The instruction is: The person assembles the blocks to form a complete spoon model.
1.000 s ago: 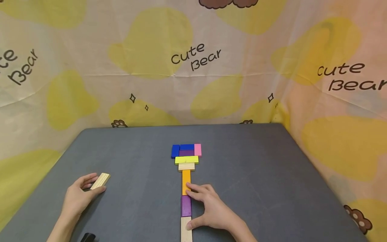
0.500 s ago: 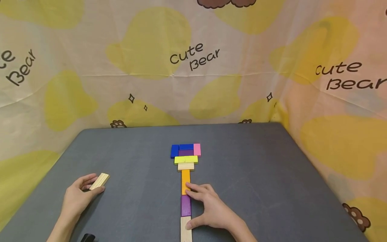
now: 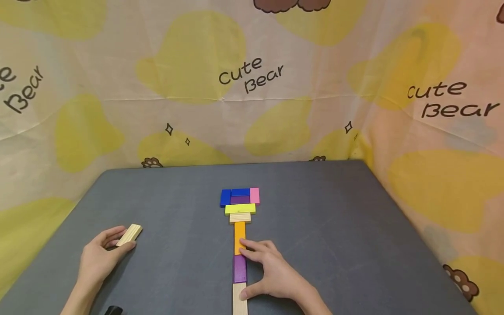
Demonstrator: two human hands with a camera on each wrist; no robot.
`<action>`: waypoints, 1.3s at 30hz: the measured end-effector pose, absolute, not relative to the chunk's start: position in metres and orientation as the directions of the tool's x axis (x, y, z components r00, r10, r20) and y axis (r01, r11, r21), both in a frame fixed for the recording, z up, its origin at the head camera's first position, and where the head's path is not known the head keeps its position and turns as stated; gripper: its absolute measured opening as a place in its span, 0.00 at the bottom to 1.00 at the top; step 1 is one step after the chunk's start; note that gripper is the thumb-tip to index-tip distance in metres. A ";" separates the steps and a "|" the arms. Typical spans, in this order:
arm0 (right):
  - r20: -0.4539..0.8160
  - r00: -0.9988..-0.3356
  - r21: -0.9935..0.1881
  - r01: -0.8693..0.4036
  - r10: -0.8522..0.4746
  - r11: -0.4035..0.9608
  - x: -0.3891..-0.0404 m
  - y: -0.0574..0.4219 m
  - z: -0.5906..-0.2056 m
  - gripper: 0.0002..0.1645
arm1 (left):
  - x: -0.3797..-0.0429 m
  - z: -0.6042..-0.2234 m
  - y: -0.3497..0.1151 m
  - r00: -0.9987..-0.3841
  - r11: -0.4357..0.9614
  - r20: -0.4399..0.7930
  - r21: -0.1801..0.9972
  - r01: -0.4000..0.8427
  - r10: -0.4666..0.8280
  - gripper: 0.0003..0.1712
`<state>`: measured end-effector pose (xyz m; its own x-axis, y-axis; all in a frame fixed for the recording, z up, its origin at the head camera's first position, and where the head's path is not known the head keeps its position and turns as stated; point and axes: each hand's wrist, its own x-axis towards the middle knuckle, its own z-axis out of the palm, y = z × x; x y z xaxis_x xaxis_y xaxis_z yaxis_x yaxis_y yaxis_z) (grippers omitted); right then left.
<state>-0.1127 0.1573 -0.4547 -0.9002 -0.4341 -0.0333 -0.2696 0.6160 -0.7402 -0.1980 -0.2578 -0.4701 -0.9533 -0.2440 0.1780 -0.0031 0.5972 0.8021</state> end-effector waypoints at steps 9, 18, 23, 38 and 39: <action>-0.016 -0.899 -0.748 -0.279 -0.437 0.602 -0.111 0.157 -0.453 0.54 | -0.211 -0.450 -0.220 -0.970 0.473 0.242 0.857 0.206 -0.014 0.30; -0.001 -0.897 -0.751 -0.291 -0.442 0.593 -0.110 0.156 -0.456 0.54 | -0.247 -0.420 -0.178 -0.945 0.361 0.242 0.880 0.309 0.219 0.28; -0.006 -0.897 -0.744 -0.292 -0.443 0.601 -0.111 0.156 -0.455 0.55 | -0.275 -0.414 -0.156 -0.918 0.353 0.253 0.865 0.356 0.305 0.27; -0.056 -0.901 -0.736 -0.253 -0.429 0.627 -0.113 0.156 -0.453 0.55 | -0.318 -0.427 -0.075 -0.878 0.378 0.255 0.828 0.415 0.406 0.23; -0.060 -0.902 -0.738 -0.248 -0.428 0.627 -0.113 0.156 -0.453 0.55 | -0.319 -0.428 -0.070 -0.879 0.384 0.249 0.827 0.411 0.406 0.23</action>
